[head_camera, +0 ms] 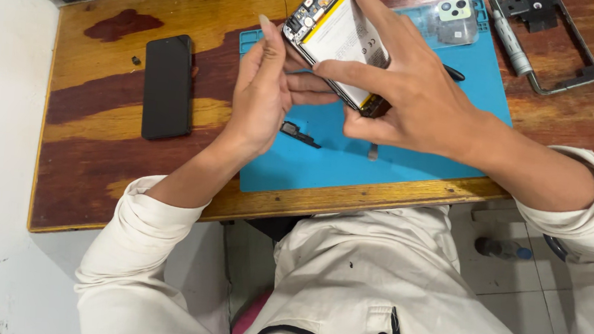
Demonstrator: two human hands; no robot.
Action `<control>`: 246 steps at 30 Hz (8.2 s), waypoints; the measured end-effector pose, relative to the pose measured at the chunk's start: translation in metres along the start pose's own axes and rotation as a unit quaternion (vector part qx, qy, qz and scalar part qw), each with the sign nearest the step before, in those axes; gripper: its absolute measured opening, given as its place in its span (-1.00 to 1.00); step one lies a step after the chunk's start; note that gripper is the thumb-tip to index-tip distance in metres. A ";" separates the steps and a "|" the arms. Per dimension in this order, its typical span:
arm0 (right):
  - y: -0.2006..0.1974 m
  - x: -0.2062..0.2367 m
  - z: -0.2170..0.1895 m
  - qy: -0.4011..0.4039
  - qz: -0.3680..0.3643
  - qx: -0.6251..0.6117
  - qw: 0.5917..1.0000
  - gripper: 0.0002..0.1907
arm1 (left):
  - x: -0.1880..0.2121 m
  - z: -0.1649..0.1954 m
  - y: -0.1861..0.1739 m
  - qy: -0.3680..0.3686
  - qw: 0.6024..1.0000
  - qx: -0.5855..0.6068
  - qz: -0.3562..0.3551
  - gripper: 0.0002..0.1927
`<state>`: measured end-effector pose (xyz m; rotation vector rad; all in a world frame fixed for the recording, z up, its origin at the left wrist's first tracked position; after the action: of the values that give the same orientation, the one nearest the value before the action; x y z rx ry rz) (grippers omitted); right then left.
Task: The person works on a disassembled smartphone, repeatedly connecting and disconnecting small ribbon cables and flex connectors on the logic board. They use a plastic spudger and tweezers to manipulate the connectors and reposition components while the phone remains open on a blue mat.
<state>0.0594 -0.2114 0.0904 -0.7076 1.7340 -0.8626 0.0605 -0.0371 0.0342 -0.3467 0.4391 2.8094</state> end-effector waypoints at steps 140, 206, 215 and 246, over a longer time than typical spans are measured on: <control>-0.015 0.003 -0.009 0.003 0.029 0.119 0.992 -0.15 | 0.035 0.081 0.055 0.360 0.588 -0.725 -0.001 -0.56; -0.010 0.008 -0.008 0.009 0.016 0.118 0.993 -0.13 | 0.014 0.057 0.018 0.172 0.964 -0.202 0.020 -0.83; -0.015 0.007 -0.008 0.006 0.018 0.106 0.994 -0.14 | 0.016 0.056 0.022 0.179 0.968 -0.177 -0.003 -0.80; -0.016 0.010 -0.010 -0.019 0.029 0.125 0.992 -0.18 | 0.019 0.060 0.023 0.172 0.964 -0.202 -0.001 -0.77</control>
<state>0.0477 -0.2262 0.1002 -0.4999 1.5714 -0.9984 0.0247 -0.0345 0.0902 -0.9269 -0.0780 2.8239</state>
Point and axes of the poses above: each hand's wrist, its own x-axis away from the middle knuckle, its own y-axis out of the palm, z = x × y, the point moved 7 cm from there along -x, towards the middle knuckle, and after that the axes turned 6 degrees about -z, right-handed, at the moved point
